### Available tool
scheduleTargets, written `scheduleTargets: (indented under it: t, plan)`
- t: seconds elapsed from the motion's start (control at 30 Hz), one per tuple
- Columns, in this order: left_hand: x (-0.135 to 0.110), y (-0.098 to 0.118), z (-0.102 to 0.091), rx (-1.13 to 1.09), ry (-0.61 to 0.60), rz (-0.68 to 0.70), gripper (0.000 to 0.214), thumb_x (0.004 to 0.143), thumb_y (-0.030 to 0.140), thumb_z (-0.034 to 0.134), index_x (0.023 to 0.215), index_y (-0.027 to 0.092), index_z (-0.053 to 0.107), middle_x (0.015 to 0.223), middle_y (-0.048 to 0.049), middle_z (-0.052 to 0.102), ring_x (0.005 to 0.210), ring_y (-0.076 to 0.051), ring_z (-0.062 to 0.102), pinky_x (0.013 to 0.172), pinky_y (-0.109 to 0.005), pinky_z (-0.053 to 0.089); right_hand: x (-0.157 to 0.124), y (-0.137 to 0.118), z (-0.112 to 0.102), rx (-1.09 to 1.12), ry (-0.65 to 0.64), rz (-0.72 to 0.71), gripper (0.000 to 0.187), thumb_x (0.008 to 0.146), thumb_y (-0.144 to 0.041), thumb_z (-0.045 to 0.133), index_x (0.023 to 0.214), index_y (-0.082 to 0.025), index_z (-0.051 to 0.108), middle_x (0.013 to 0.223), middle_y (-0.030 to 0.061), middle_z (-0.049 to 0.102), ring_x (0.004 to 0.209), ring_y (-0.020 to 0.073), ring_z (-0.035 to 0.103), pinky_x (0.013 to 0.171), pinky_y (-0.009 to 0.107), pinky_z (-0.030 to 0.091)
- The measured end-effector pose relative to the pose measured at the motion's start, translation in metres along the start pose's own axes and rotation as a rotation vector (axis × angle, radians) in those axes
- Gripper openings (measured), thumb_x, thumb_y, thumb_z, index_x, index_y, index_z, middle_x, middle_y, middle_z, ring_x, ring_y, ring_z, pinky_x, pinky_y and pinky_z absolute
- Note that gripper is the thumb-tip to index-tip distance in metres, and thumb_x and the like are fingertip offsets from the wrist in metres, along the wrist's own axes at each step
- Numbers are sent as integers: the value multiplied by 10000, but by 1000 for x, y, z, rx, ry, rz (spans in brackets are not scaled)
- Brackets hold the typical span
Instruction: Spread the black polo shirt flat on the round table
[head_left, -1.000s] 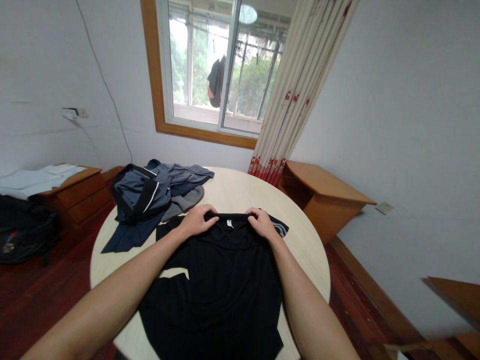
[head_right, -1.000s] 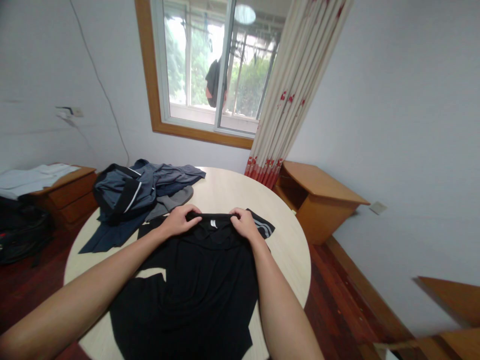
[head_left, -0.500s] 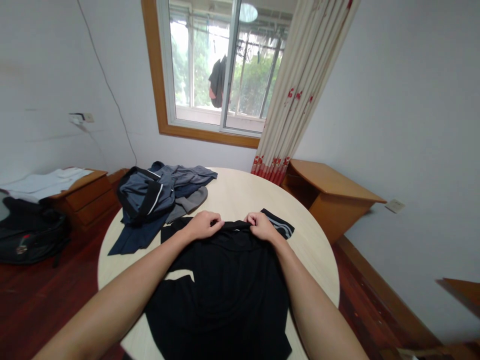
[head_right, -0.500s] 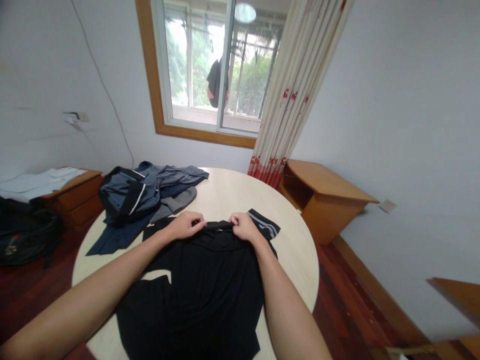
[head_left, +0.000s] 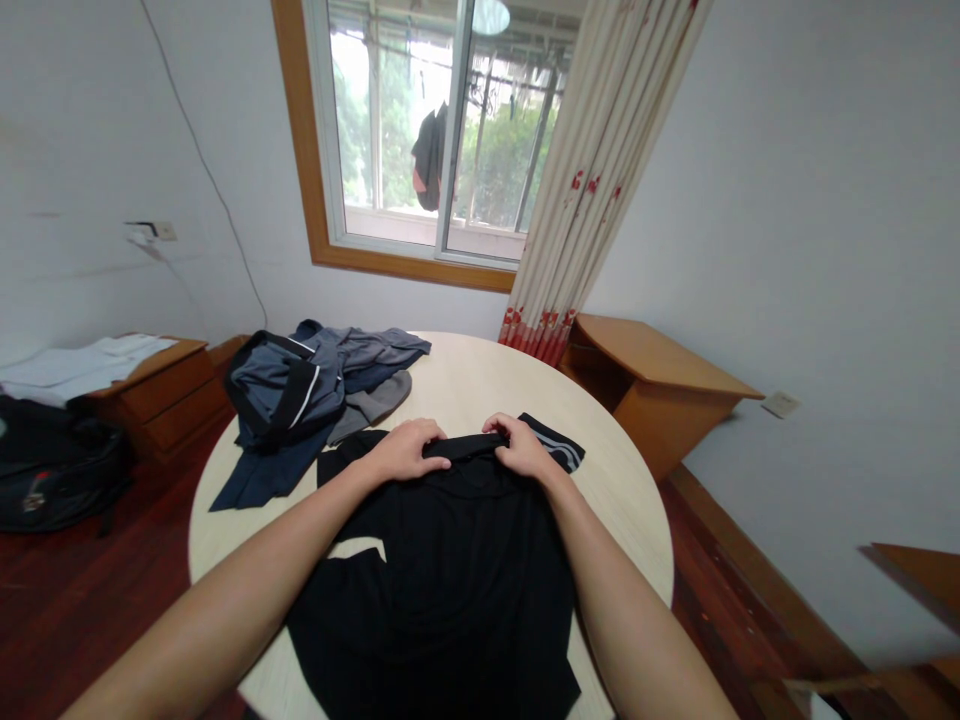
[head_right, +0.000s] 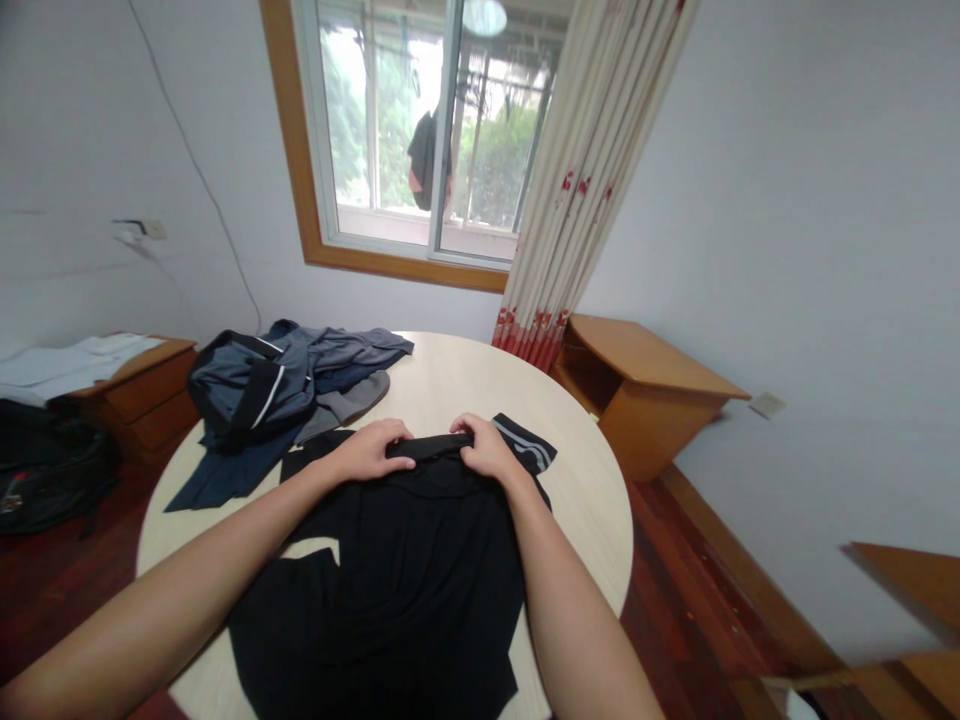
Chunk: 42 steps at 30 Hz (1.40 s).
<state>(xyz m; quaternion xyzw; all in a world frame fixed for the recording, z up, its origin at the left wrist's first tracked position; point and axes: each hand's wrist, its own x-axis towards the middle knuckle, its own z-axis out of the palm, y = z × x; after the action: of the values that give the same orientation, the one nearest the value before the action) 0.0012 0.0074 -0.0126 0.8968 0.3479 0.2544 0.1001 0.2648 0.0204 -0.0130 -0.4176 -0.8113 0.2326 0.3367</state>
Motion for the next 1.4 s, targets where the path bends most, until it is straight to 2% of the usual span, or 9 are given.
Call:
scheduleTargets:
  t: [0.1,0.17,0.27,0.43,0.67,0.83,1.13,1.4]
  plan:
    - [1,2,-1,5,44,12,279,837,445,689,922,183,641,899,-71,659,843,-230,608,768,-331,463,-2,-1,0,5,-7,-4,526,632,-112,552,1148,-188,614,884,15,633,793,182,583,757,308,450]
    - [1,2,-1,6,94,15,238,853,416,664,918,190,629,916,-76,652,869,-235,600,785,-342,466,-3,-4,1,7,-3,-4,509,716,-209,645,1224,-199,607,999,48,668,900,211,616,843,349,470]
    - [1,1,0,14,154,3,193,874,377,625,937,194,627,945,-85,659,894,-240,598,810,-357,471,-3,-9,3,15,20,4,420,808,-395,682,1183,-208,651,1143,90,690,1046,249,630,954,408,462]
    - [0,-3,4,31,160,-68,193,892,361,600,976,192,640,948,-84,696,888,-244,638,811,-354,479,-1,-12,5,4,67,13,316,887,-454,611,1022,-186,710,1064,103,732,998,245,660,945,408,475]
    - [-1,-1,3,32,152,-95,221,878,385,625,984,196,670,958,-86,726,888,-248,660,803,-347,485,-1,-11,5,-18,94,-18,258,879,-428,618,929,-190,702,958,73,723,898,213,655,862,356,485]
    - [-1,1,3,30,162,-114,272,872,455,641,961,201,679,947,-82,732,887,-246,665,801,-339,484,-1,-13,4,-9,83,-47,220,865,-387,633,938,-192,704,964,69,712,905,207,647,873,358,478]
    - [-1,2,7,72,174,-122,245,890,436,618,883,195,661,854,-63,710,797,-227,645,729,-320,457,0,-6,6,-47,75,-73,255,825,-332,654,1025,-181,701,987,80,686,927,221,634,876,370,470]
    - [1,4,8,58,170,-164,214,895,404,611,842,200,651,818,-52,704,773,-219,641,701,-305,439,1,-3,8,-62,86,-52,215,780,-303,635,957,-181,634,940,53,664,872,211,603,838,352,460]
